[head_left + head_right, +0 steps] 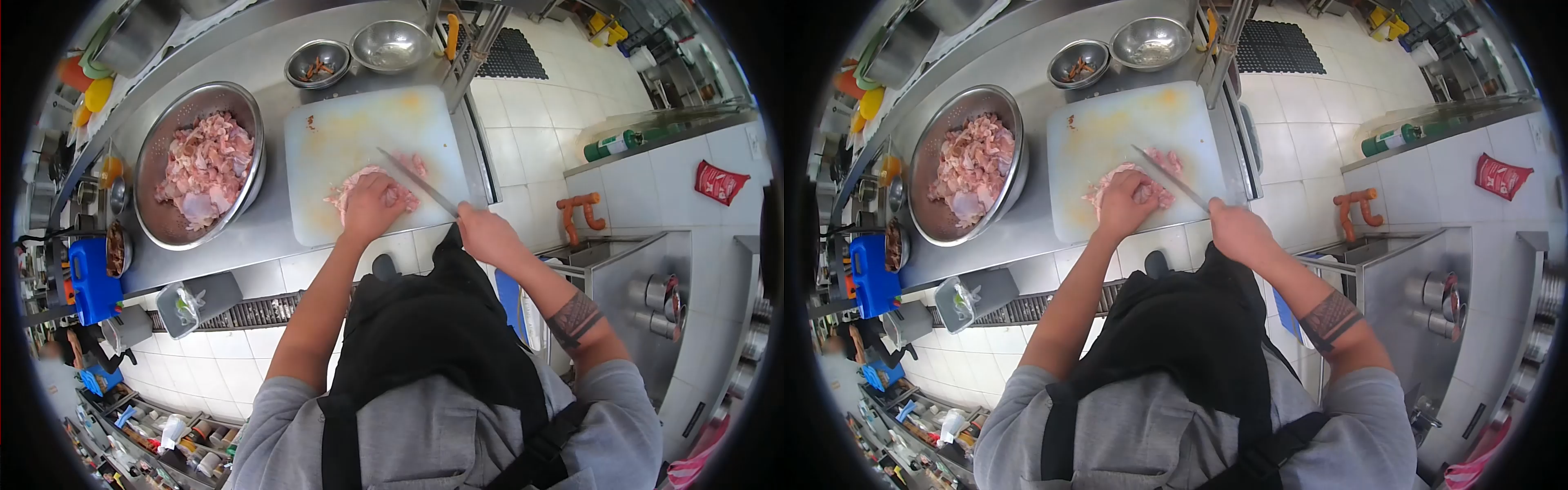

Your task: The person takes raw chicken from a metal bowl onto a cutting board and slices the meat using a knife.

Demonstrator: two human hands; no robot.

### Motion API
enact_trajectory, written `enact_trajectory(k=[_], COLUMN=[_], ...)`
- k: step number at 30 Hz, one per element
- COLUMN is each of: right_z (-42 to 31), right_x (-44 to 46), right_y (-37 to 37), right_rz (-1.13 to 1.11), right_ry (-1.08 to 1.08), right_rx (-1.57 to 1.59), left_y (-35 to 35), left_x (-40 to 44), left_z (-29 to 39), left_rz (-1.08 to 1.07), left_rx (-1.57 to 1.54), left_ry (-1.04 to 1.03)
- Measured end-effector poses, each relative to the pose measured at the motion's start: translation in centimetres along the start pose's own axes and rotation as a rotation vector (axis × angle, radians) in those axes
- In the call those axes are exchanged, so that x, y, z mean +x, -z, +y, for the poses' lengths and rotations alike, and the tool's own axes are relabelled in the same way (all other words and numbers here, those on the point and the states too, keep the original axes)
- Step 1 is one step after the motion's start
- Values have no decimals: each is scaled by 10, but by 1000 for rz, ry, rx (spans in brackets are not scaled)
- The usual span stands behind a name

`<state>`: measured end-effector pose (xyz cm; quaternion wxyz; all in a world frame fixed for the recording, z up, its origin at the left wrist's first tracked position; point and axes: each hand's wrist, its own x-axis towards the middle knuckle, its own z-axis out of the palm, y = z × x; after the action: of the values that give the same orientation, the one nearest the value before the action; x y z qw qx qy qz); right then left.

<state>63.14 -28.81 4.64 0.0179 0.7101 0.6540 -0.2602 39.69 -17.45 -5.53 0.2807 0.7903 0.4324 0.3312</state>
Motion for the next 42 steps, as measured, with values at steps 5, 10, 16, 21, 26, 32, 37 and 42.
enact_trajectory(k=[5, 10, 16, 21, 26, 32, 37, 42], right_z=[-17, -16, -34, -14, 20, 2, -25, -37], right_x=[-38, -5, 63, -5, -50, -39, -49, -25], right_y=[16, -19, -55, -40, -31, -15, -8, -26], right_rz=[-148, -104, 25, -108, -157, 14, -132, -120], right_ry=[-32, 29, 90, -26, -66, -7, -64, -48], right_rx=[12, 96, 179, 127, 98, 113, 98, 176], left_y=[-6, -7, -7, 1, 2, 8, 9, 1], left_x=[1, 3, 2, 3, 6, 1, -1, -1], left_z=[-3, -4, -5, 1, -9, -16, -9, -18], left_rz=[10, -7, -4, 16, 119, 79, -26, -3], left_rx=[22, 45, 83, 168, 188, 79, 55, 135], left_ry=[-4, -48, -59, 12, -4, 14, 37, -18])
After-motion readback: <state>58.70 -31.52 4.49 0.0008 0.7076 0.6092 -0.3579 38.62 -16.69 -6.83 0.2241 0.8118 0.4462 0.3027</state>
